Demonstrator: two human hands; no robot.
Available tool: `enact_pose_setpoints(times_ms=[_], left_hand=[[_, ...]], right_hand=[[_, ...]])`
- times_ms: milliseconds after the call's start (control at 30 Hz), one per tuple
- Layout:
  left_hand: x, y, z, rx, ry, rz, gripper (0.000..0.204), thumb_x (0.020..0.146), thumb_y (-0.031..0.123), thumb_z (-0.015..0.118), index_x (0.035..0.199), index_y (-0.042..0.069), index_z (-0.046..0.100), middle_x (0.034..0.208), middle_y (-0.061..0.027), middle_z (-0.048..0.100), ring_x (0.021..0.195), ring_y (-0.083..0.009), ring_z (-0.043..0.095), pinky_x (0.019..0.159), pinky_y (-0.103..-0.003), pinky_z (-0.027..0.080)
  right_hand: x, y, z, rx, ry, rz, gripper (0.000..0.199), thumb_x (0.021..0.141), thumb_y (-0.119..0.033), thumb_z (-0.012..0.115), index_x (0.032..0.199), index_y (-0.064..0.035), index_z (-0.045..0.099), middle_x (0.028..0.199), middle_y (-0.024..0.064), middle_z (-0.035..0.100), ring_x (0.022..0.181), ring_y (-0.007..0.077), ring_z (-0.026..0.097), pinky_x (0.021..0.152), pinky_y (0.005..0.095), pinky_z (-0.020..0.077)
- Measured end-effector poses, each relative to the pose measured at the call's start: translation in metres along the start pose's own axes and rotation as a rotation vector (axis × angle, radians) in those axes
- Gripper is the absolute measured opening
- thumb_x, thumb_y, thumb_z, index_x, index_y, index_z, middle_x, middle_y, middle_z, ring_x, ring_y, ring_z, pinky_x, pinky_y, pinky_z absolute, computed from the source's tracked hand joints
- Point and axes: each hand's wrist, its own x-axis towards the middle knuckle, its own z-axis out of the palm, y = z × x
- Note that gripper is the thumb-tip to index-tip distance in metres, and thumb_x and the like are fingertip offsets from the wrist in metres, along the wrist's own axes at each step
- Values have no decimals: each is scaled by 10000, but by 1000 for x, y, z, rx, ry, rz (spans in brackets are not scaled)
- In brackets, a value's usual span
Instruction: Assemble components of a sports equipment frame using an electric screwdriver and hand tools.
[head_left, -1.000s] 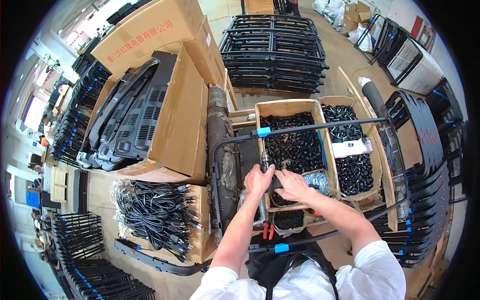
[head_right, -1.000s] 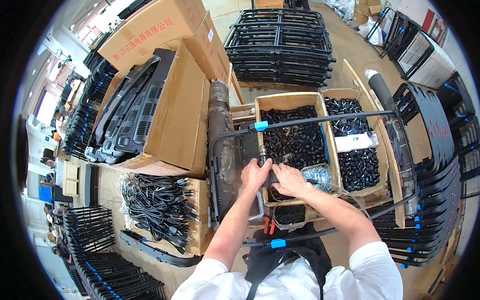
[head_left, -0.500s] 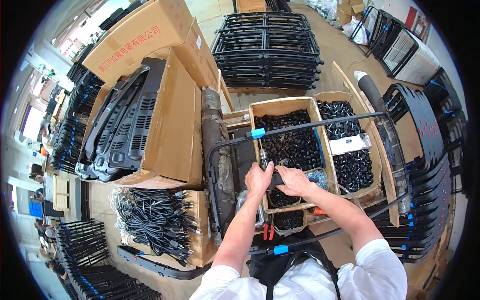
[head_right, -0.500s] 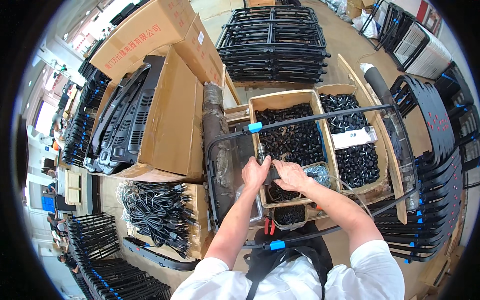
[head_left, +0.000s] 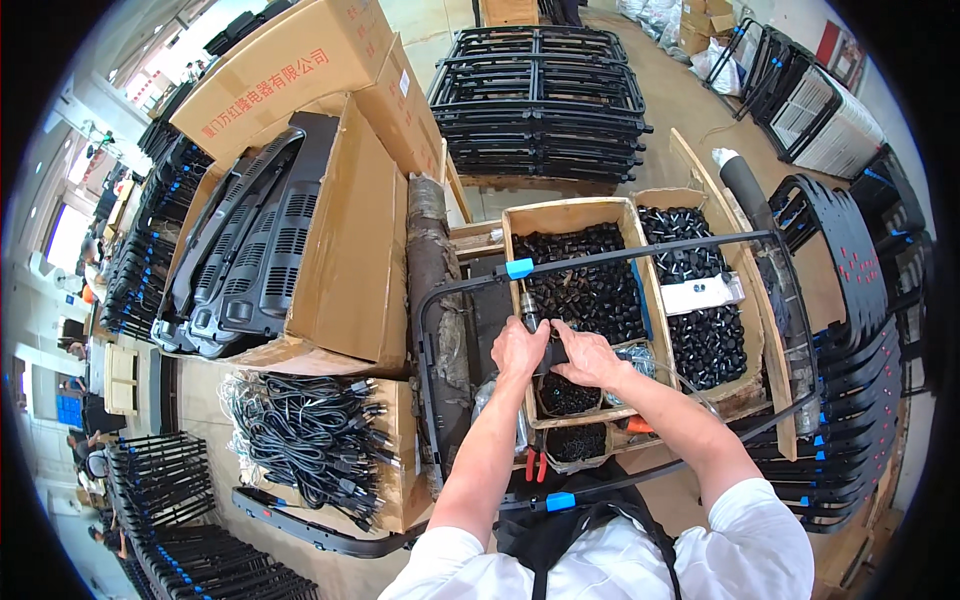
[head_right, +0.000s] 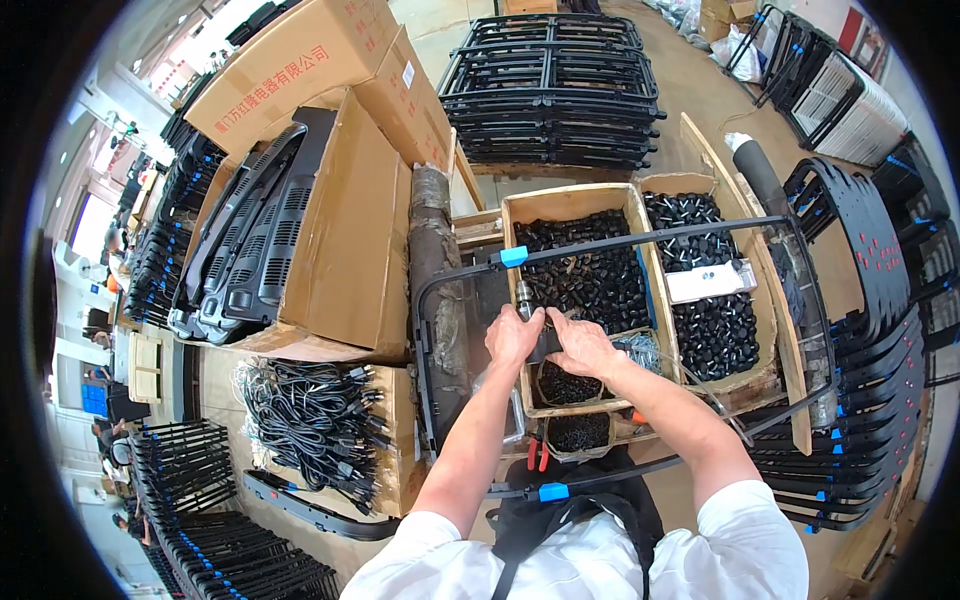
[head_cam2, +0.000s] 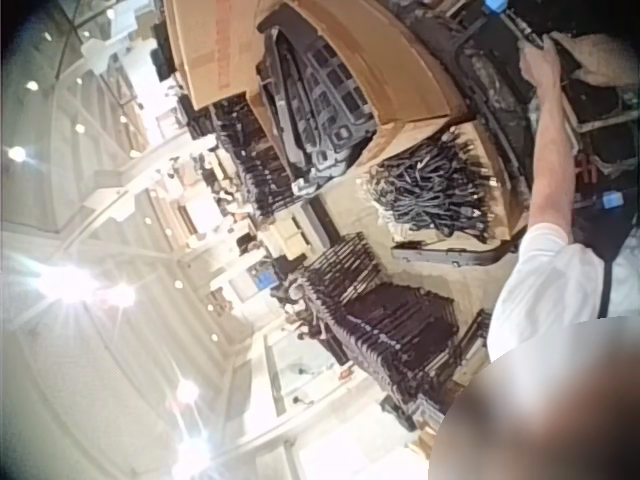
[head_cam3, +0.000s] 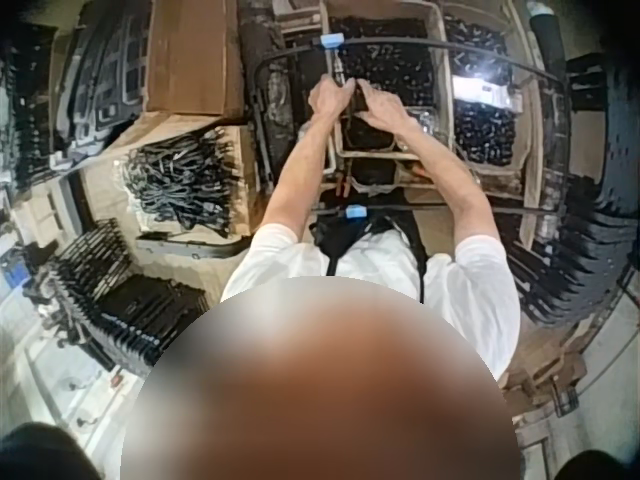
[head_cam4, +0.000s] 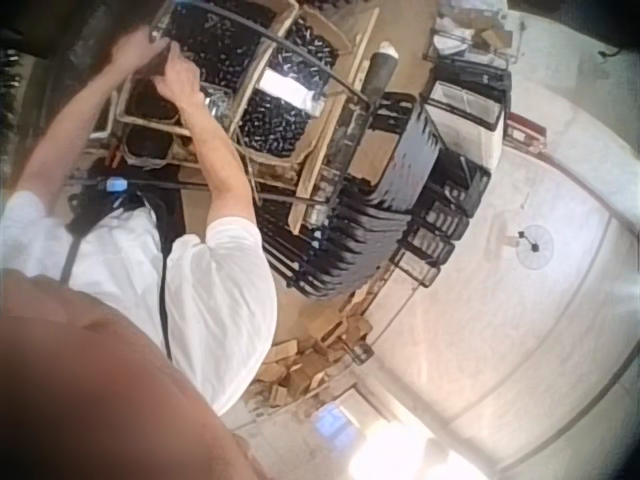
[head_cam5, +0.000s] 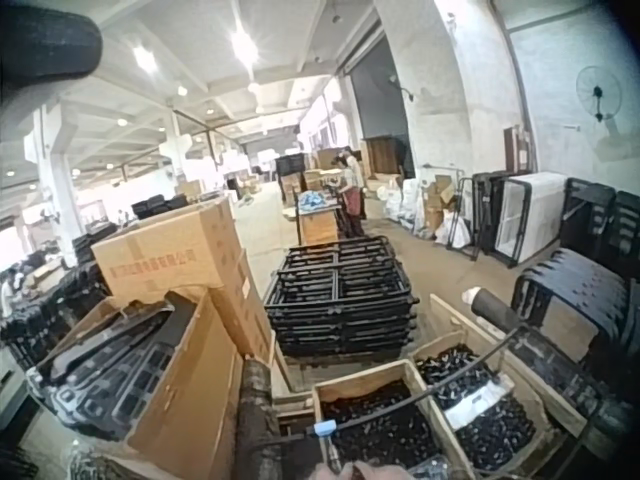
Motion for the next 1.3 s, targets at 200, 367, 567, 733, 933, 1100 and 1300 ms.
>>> enact_pose_setpoints(times_ms=[200,367,567,733,933,1100,1300], left_hand=[[4,0,-4,-10,-3,12,679,891,590,699,1135,-43,677,1097,-309,752,1083,-464,731,951,-537,566],[2,-2,-6,-15,-23,22,695,893,600,694,1154,-44,677,1107,-310,751,1089,-467,728,956,-535,565],[-1,-5,-5,-17,-34,17,702,895,608,690,1176,-35,678,1120,-313,749,1100,-469,725,960,-533,565],[-6,-6,-4,-25,-39,17,703,897,610,688,1181,-33,678,1131,-313,747,1110,-467,724,967,-531,565],[-21,-13,-2,-49,-22,36,718,887,617,693,1182,-38,675,1134,-317,745,1111,-467,723,974,-526,563],[-64,-34,-3,-99,-26,54,740,914,626,668,1187,-62,653,1138,-346,726,1109,-497,706,980,-541,542],[-212,-27,-16,-615,-50,-25,655,1011,561,641,1171,-74,617,1094,-308,722,1065,-390,712,935,-473,535]], right_hand=[[7,-4,7,-37,27,-45,641,813,-192,837,1343,5,534,1261,213,629,1183,439,636,1007,515,531],[3,-7,17,0,106,-60,533,803,-130,827,1254,-12,568,1351,180,544,1191,438,615,1009,529,519],[-1,-9,18,20,88,-33,530,806,-119,821,1258,-21,560,1388,177,529,1186,448,614,999,541,513],[-6,-10,19,20,87,-29,529,815,-119,815,1265,-23,555,1383,177,531,1185,449,614,1005,543,507],[-20,-16,22,4,94,-34,535,827,-133,815,1283,-26,556,1387,180,535,1180,453,618,1012,542,509],[-63,-37,34,-22,117,-31,660,813,-136,808,1397,-11,526,1348,214,551,1139,456,633,984,542,521],[-193,-105,2,-39,223,-112,690,792,-91,774,1416,26,504,1287,232,557,1106,450,626,940,526,529]])
